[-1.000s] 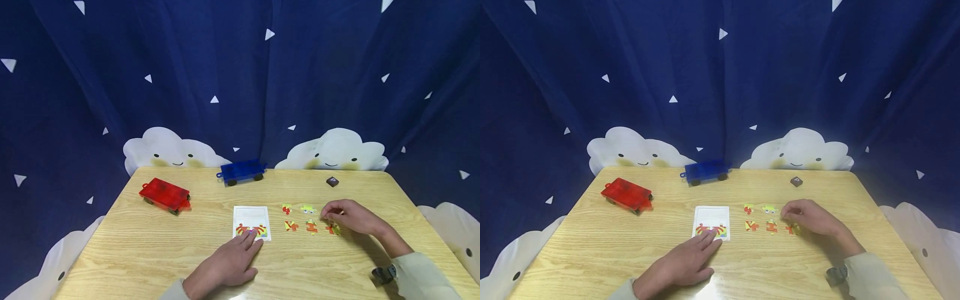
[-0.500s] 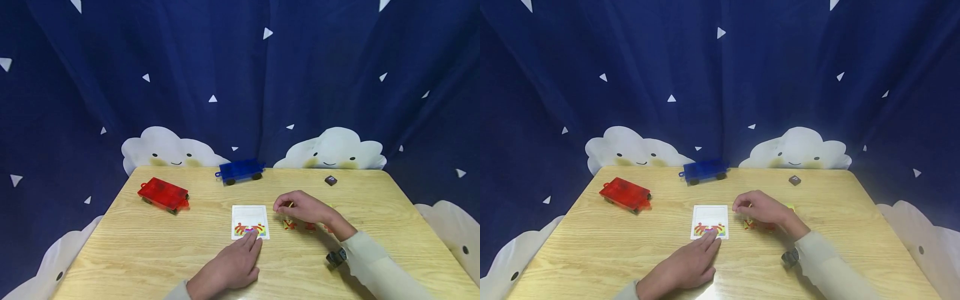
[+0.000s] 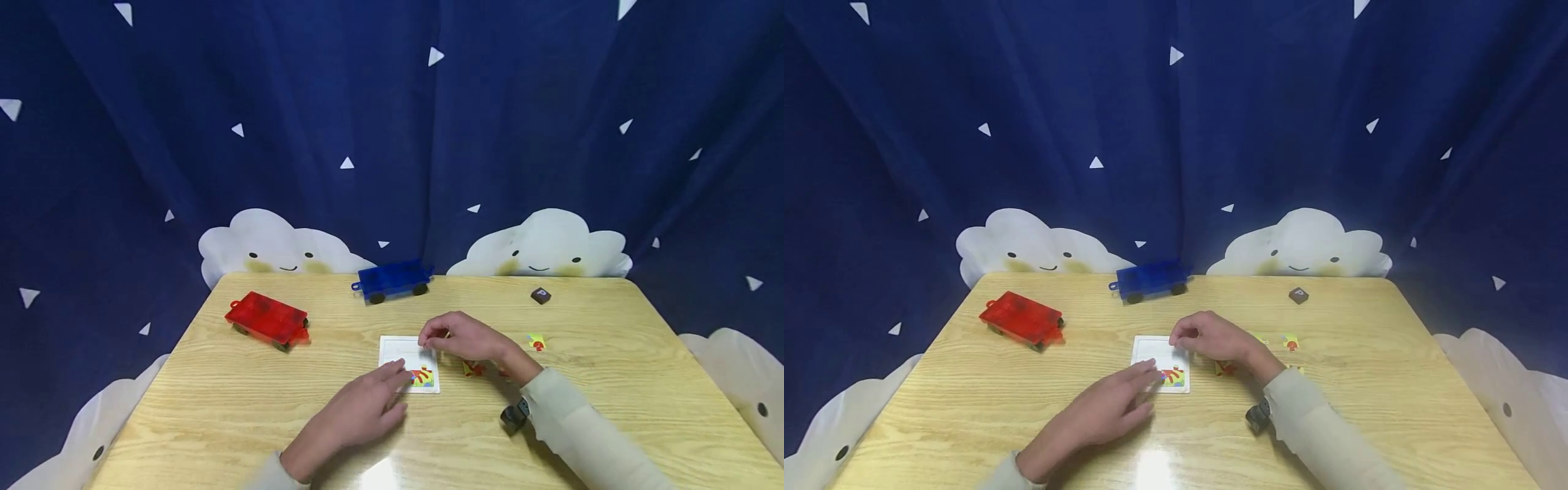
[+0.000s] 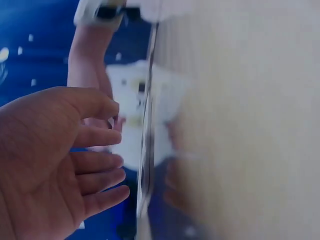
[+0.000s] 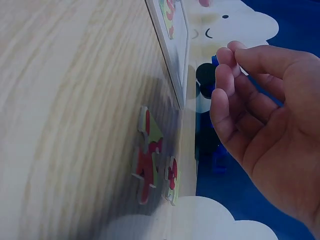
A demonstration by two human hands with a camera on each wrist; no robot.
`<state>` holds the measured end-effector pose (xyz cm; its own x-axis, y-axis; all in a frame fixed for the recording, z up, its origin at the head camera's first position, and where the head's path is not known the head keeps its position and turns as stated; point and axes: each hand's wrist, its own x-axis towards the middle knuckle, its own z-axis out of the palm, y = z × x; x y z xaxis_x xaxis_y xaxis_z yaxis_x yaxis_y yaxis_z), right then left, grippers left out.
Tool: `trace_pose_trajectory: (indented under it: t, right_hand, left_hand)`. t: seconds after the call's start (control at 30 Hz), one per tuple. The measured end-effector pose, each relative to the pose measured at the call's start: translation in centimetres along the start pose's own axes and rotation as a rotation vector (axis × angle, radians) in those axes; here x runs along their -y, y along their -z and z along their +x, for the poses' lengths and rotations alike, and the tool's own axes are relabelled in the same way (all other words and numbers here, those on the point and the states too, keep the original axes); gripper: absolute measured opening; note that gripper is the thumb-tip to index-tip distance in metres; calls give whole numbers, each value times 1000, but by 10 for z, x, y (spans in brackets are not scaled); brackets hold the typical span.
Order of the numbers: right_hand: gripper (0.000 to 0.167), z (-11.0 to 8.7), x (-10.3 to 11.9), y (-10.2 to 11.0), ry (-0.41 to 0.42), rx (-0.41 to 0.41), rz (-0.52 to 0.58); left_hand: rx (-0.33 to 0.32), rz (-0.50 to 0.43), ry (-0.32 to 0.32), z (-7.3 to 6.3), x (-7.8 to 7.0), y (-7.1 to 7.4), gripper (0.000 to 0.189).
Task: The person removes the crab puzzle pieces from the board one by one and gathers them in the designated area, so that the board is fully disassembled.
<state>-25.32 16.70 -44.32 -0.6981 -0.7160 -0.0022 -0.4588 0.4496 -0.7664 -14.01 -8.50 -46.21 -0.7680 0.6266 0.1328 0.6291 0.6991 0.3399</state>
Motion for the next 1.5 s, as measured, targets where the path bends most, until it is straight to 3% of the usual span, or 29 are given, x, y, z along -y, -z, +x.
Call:
trace_pose_trajectory:
  t: [0.17,0.3,0.4,0.63,0.93,1.2,1.5]
  right_hand:
    - [14,1,0,-8,23,3,9]
    - [14,7,3,-18,54,35,10]
    - [13,12,6,-27,63,59,6]
    - [14,21,15,-42,78,60,8]
    - [29,18,15,-50,46,61,-10]
    - [32,15,16,-52,78,75,-28]
    - [37,15,17,-52,35,94,-73]
  left_hand:
    - [38,-82,136,7,35,14,71]
    - [141,-134,134,15,60,15,94]
    - [194,-158,108,20,70,14,101]
    - [236,-163,116,25,71,15,96]
    - [229,-167,141,28,71,15,97]
    - [218,-186,151,29,72,14,98]
    - [223,-233,168,29,70,15,98]
